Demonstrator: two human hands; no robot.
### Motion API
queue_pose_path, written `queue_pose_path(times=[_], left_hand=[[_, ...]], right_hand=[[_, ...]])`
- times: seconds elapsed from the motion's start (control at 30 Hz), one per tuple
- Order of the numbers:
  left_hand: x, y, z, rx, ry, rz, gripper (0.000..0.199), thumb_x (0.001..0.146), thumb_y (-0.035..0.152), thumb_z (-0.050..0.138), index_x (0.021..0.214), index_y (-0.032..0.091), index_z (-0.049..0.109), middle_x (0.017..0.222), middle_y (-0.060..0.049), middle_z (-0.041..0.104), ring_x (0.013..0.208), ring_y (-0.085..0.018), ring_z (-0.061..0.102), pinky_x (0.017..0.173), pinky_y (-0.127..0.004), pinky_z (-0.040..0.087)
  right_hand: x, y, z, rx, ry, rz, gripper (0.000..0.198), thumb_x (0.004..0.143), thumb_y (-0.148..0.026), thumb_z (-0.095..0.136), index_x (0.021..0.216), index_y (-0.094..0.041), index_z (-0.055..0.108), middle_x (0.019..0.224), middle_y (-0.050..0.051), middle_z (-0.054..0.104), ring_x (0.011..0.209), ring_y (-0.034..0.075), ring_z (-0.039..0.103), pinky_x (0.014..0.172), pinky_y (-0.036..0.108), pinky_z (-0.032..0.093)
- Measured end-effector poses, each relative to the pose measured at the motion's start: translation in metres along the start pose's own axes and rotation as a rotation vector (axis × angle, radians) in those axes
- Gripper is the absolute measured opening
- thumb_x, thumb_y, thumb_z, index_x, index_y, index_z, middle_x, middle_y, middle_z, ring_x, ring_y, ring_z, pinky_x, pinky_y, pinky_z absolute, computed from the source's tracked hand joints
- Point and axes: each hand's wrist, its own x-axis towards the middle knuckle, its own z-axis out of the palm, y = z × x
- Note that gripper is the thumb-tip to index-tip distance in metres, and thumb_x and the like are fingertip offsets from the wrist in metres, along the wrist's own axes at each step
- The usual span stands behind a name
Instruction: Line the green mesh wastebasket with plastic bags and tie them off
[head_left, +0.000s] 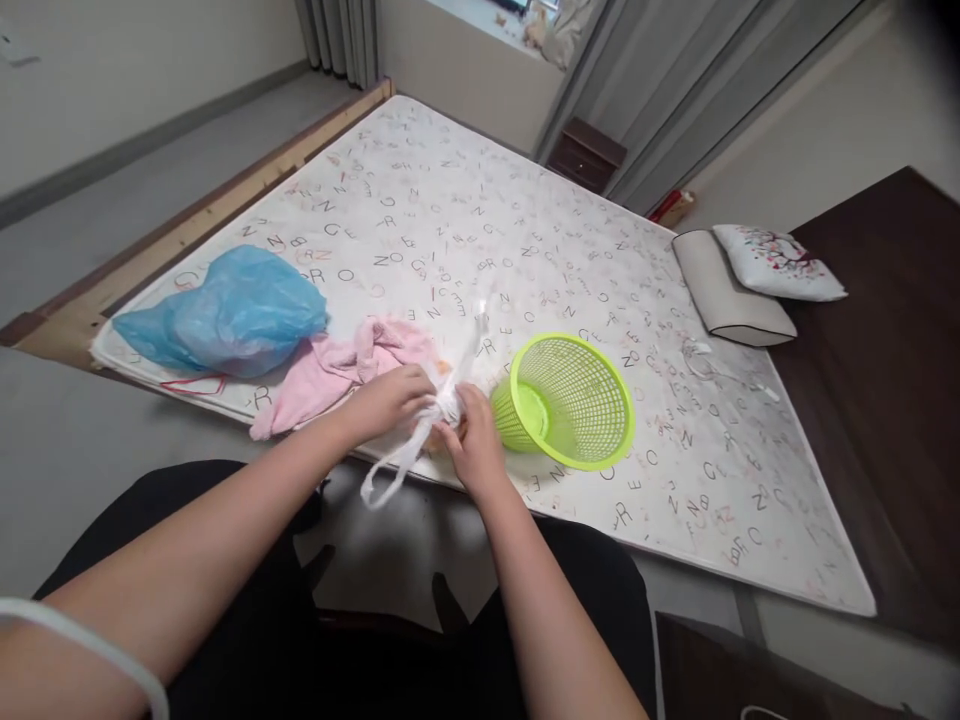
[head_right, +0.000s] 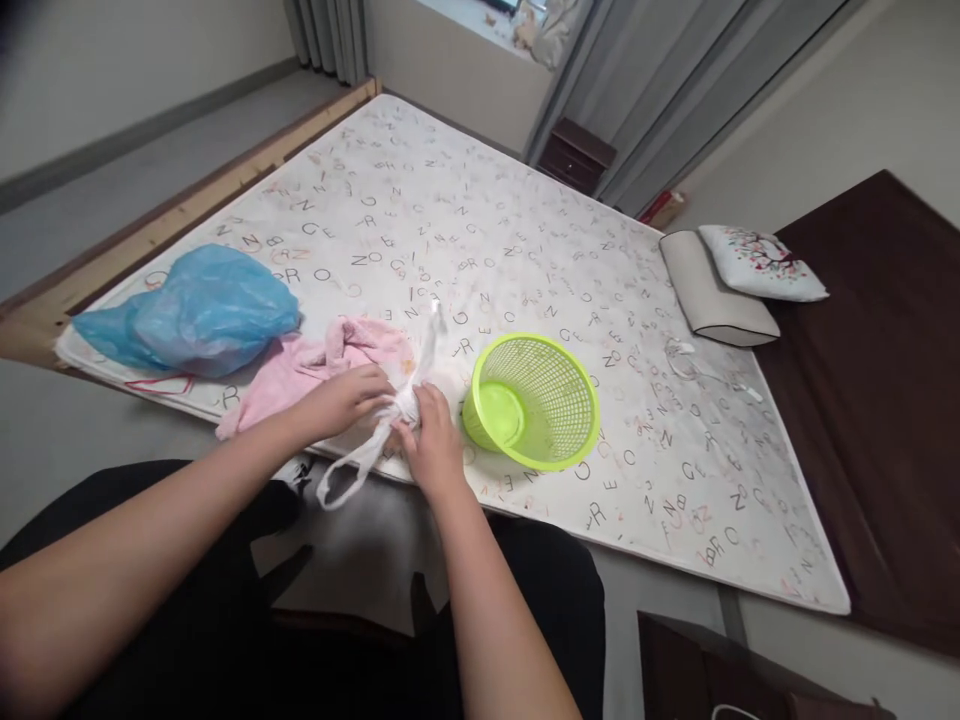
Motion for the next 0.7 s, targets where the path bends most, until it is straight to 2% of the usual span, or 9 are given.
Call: queue_pose_path(times=[0.07, 0.17, 0.27, 0.33, 0.43, 0.5, 0.57, 0.63, 0.7], left_hand=[[0.002, 0.01, 0.005, 0.058, -0.05, 0.016, 0.026, 0.1, 0.027, 0.053, 0.098, 0.015, 0.076, 0.102, -0.008, 0.068, 0.101, -0.023, 0.065, 0.092, -0.035, 0.049], [-0.001, 0.003, -0.023, 0.173, -0.03, -0.123, 0.026, 0.097, 0.032, 0.056, 0.094, 0.015, 0.076, 0.099, -0.01, 0.071, 0.102, -0.027, 0.065, 0.092, -0.038, 0.049], [-0.007, -0.019, -0.062, 0.207, 0.228, -0.403, 0.026, 0.095, 0.037, 0.059, 0.096, 0.016, 0.075, 0.107, -0.012, 0.073, 0.106, -0.03, 0.065, 0.098, -0.042, 0.05], [-0.01, -0.029, -0.073, 0.191, 0.375, -0.531, 0.024, 0.095, 0.033, 0.057, 0.097, 0.016, 0.073, 0.113, -0.013, 0.072, 0.115, -0.031, 0.064, 0.107, -0.045, 0.048], [-0.009, -0.024, -0.062, 0.181, 0.504, -0.443, 0.03, 0.09, 0.019, 0.053, 0.112, 0.015, 0.072, 0.135, -0.014, 0.066, 0.135, -0.029, 0.055, 0.122, -0.045, 0.038], [-0.006, -0.012, -0.044, 0.157, 0.404, -0.257, 0.046, 0.089, 0.021, 0.056, 0.133, 0.016, 0.066, 0.149, -0.013, 0.059, 0.144, -0.028, 0.049, 0.126, -0.044, 0.033], [-0.004, -0.002, -0.023, 0.095, 0.102, -0.139, 0.061, 0.089, 0.033, 0.064, 0.148, 0.02, 0.058, 0.151, -0.012, 0.06, 0.144, -0.03, 0.051, 0.124, -0.045, 0.035], [-0.003, 0.003, -0.003, 0.01, -0.209, -0.143, 0.077, 0.086, 0.045, 0.073, 0.156, 0.022, 0.052, 0.148, -0.013, 0.064, 0.138, -0.033, 0.058, 0.117, -0.044, 0.042], [-0.004, 0.004, 0.014, -0.062, -0.38, -0.161, 0.091, 0.078, 0.051, 0.081, 0.159, 0.023, 0.049, 0.151, -0.015, 0.061, 0.137, -0.034, 0.06, 0.113, -0.042, 0.045]], right_hand=[[0.001, 0.003, -0.002, -0.076, -0.07, 0.054, 0.034, 0.098, -0.032, 0.058, 0.129, -0.019, 0.064, 0.13, 0.015, 0.066, 0.121, 0.028, 0.061, 0.102, 0.043, 0.05], [0.004, 0.015, -0.012, -0.109, -0.048, 0.182, 0.019, 0.098, -0.03, 0.054, 0.105, -0.02, 0.068, 0.103, 0.009, 0.071, 0.099, 0.026, 0.064, 0.089, 0.039, 0.05], [0.004, 0.024, -0.023, -0.087, 0.034, 0.255, 0.014, 0.096, -0.03, 0.054, 0.093, -0.021, 0.063, 0.092, 0.006, 0.068, 0.087, 0.024, 0.063, 0.081, 0.037, 0.048], [0.003, 0.027, -0.025, -0.064, 0.079, 0.296, 0.012, 0.094, -0.03, 0.052, 0.092, -0.021, 0.061, 0.089, 0.006, 0.067, 0.085, 0.024, 0.062, 0.08, 0.037, 0.047], [0.001, 0.028, -0.018, -0.046, 0.118, 0.304, 0.012, 0.091, -0.024, 0.049, 0.098, -0.021, 0.06, 0.096, 0.008, 0.067, 0.09, 0.026, 0.062, 0.084, 0.039, 0.049], [0.0, 0.026, -0.011, -0.024, 0.104, 0.232, 0.02, 0.088, -0.017, 0.048, 0.104, -0.019, 0.059, 0.106, 0.011, 0.067, 0.101, 0.026, 0.063, 0.092, 0.04, 0.05], [0.0, 0.023, -0.006, -0.007, 0.078, 0.173, 0.027, 0.085, -0.016, 0.052, 0.112, -0.018, 0.059, 0.115, 0.013, 0.066, 0.11, 0.026, 0.063, 0.098, 0.04, 0.05], [0.0, 0.021, -0.007, -0.03, 0.048, 0.162, 0.037, 0.086, -0.023, 0.061, 0.122, -0.017, 0.058, 0.121, 0.015, 0.066, 0.115, 0.028, 0.062, 0.101, 0.041, 0.05], [-0.001, 0.018, -0.01, -0.082, -0.009, 0.175, 0.047, 0.089, -0.032, 0.068, 0.132, -0.017, 0.057, 0.124, 0.015, 0.066, 0.117, 0.03, 0.062, 0.102, 0.042, 0.05]])
